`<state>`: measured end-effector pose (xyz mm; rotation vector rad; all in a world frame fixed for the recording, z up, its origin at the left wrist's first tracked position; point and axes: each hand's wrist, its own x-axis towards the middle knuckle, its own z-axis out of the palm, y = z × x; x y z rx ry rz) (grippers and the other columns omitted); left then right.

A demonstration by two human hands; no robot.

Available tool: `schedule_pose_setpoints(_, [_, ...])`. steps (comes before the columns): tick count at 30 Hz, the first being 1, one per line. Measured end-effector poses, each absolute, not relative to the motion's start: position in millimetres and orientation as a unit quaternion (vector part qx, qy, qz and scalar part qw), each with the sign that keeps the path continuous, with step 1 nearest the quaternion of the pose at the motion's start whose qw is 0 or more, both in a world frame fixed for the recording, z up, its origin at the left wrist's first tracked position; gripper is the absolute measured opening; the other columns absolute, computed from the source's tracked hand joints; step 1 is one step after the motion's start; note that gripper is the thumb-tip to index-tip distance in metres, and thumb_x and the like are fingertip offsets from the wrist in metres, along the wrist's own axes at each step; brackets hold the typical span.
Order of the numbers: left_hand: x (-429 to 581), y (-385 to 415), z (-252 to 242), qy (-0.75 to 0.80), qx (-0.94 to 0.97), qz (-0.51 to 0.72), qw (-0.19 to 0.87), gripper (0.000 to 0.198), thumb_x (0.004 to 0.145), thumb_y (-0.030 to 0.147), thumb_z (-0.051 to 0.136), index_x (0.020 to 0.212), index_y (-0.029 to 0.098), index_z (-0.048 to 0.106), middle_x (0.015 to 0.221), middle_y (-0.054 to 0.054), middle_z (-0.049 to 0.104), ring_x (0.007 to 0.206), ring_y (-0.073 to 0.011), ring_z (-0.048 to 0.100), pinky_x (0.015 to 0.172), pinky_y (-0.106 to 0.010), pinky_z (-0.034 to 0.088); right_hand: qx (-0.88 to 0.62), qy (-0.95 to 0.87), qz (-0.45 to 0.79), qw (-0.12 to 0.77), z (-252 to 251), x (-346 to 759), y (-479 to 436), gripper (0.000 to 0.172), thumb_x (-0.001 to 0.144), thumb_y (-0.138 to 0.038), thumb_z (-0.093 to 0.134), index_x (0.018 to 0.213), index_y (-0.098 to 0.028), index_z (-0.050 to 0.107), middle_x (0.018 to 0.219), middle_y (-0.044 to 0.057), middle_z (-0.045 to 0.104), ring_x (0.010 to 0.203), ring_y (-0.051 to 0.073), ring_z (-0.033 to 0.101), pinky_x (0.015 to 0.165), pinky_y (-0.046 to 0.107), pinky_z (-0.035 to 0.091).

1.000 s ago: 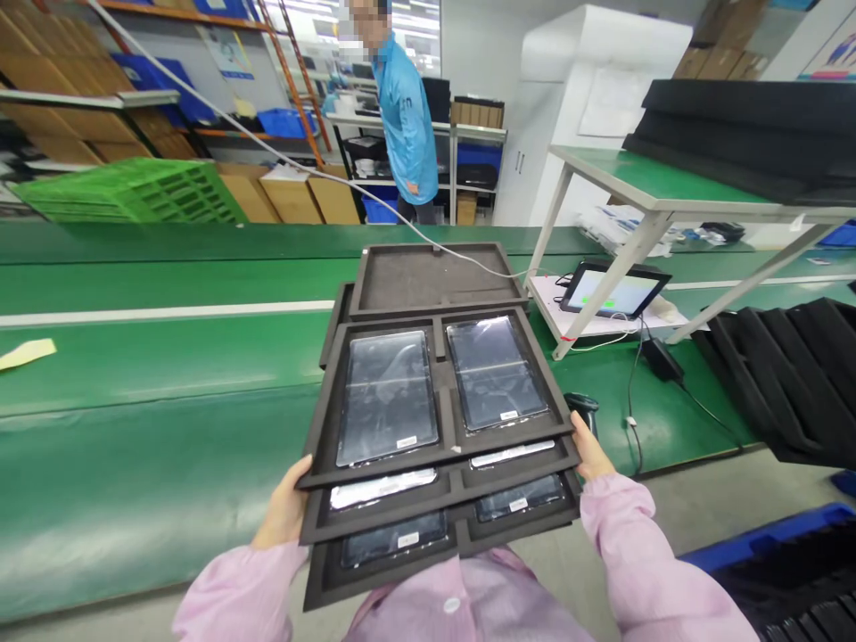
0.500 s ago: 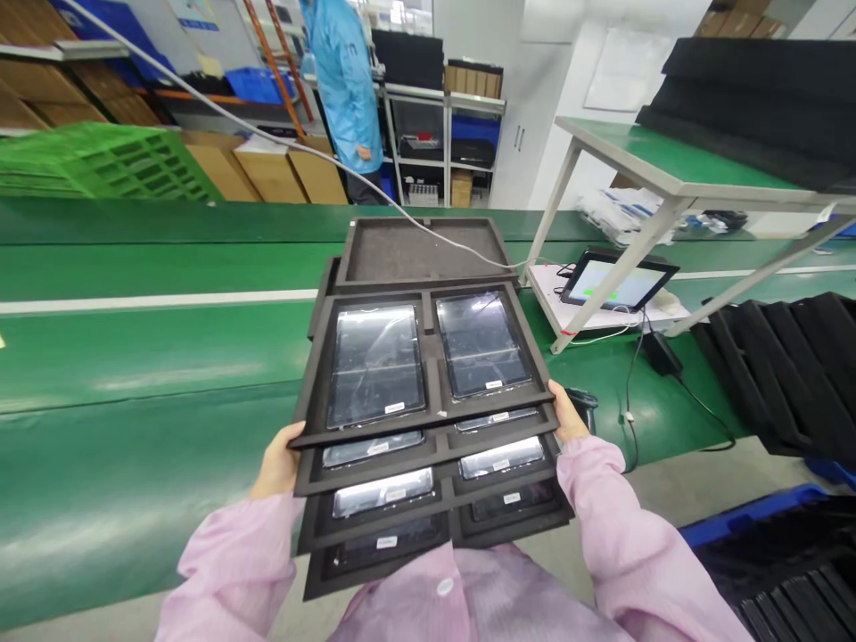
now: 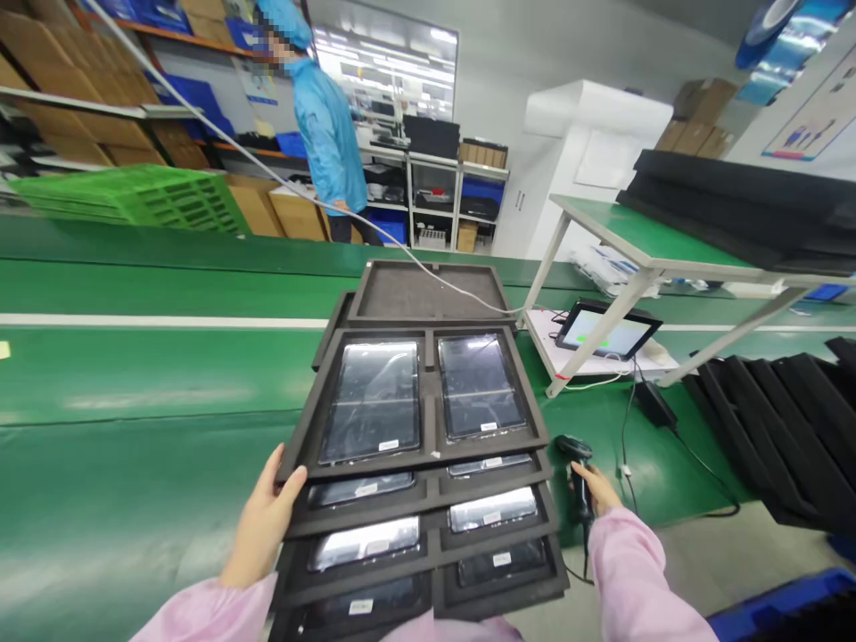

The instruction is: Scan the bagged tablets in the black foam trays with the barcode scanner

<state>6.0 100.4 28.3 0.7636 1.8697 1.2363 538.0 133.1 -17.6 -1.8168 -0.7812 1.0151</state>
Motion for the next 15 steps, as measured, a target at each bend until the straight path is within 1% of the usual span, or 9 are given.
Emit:
schedule_pose_setpoints(2, [8,101,31,0.757,0.331,0.456,0.33,0.084,0.07,0.057,0.055,0.143,0.025,0.028,0.136,-0.009,0.045,0.105,-0.0308,0.055,0.101,-0.045,0.037,-0.724,-0.294,0.439,0.444,-18,537,137,0.037,0.055,-0.041,0.069,0.082,-0.02,0.055,0.053,0.005,0.06,0.049,0.029,0.061,0.044,0.04,0.049])
schedule_pose_setpoints(3, [9,101,33,0.76,0.348,0.447,0.316,0.081,0.072,0.056,0.054,0.142,0.023,0.03,0.137,-0.009,0.045,0.105,-0.0301,0.056,0.101,-0.043,0.037,-0.719,-0.286,0.448,0.449,-14,537,139,0.032,0.056,-0.04,0.067,0.077,-0.021,0.055,0.047,0.003,0.057,0.043,0.027,0.058,0.041,0.037,0.047])
schedule_pose_setpoints(6, [10,101,36,0.758,0.374,0.442,0.301,0.07,0.075,0.051,0.051,0.137,0.02,0.04,0.131,-0.009,0.051,0.105,-0.0282,0.057,0.099,-0.037,0.039,-0.678,-0.271,0.448,0.515,19,537,137,0.027,0.057,-0.037,0.063,0.078,-0.022,0.054,0.057,0.003,0.063,0.05,0.023,0.061,0.046,0.033,0.05])
schedule_pose_setpoints(8, [11,101,34,0.753,0.381,0.454,0.286,0.061,0.077,0.048,0.05,0.131,0.022,0.047,0.13,-0.008,0.053,0.11,-0.0275,0.055,0.1,-0.035,0.039,-0.622,-0.276,0.467,0.565,56,528,127,0.033,0.058,-0.035,0.064,0.087,-0.022,0.055,0.073,0.002,0.067,0.059,0.021,0.062,0.053,0.031,0.052])
schedule_pose_setpoints(9, [10,100,33,0.75,0.385,0.46,0.279,0.057,0.077,0.048,0.05,0.128,0.024,0.05,0.13,-0.007,0.053,0.113,-0.0271,0.053,0.101,-0.035,0.038,-0.593,-0.29,0.496,0.564,76,519,121,0.037,0.059,-0.034,0.067,0.092,-0.021,0.056,0.076,0.003,0.067,0.056,0.019,0.06,0.052,0.03,0.051])
schedule_pose_setpoints(10, [10,100,31,0.746,0.391,0.464,0.273,0.054,0.077,0.047,0.05,0.126,0.024,0.051,0.13,-0.007,0.053,0.115,-0.0269,0.051,0.102,-0.035,0.036,-0.57,-0.316,0.538,0.535,96,507,114,0.04,0.063,-0.036,0.068,0.097,-0.018,0.056,0.072,0.004,0.066,0.051,0.017,0.057,0.048,0.029,0.049])
schedule_pose_setpoints(12, [9,101,27,0.741,0.402,0.469,0.265,0.051,0.078,0.046,0.051,0.124,0.024,0.052,0.131,-0.007,0.052,0.12,-0.0272,0.048,0.104,-0.035,0.034,-0.558,-0.379,0.572,0.467,129,475,102,0.049,0.068,-0.035,0.07,0.109,-0.018,0.05,0.079,0.005,0.066,0.049,0.015,0.055,0.044,0.026,0.046])
schedule_pose_setpoints(14, [8,101,23,0.734,0.413,0.472,0.261,0.05,0.078,0.045,0.052,0.124,0.024,0.053,0.132,-0.007,0.052,0.122,-0.0275,0.046,0.105,-0.036,0.033,-0.566,-0.428,0.57,0.415,148,441,96,0.065,0.067,-0.032,0.07,0.123,-0.023,0.038,0.091,0.005,0.066,0.046,0.013,0.054,0.04,0.025,0.044])
schedule_pose_setpoints(15, [7,101,22,0.73,0.419,0.474,0.259,0.05,0.078,0.045,0.052,0.124,0.025,0.053,0.132,-0.007,0.052,0.123,-0.0273,0.045,0.105,-0.036,0.033,-0.571,-0.451,0.565,0.39,152,425,96,0.072,0.068,-0.03,0.069,0.129,-0.026,0.031,0.09,0.004,0.066,0.045,0.014,0.054,0.039,0.025,0.043])
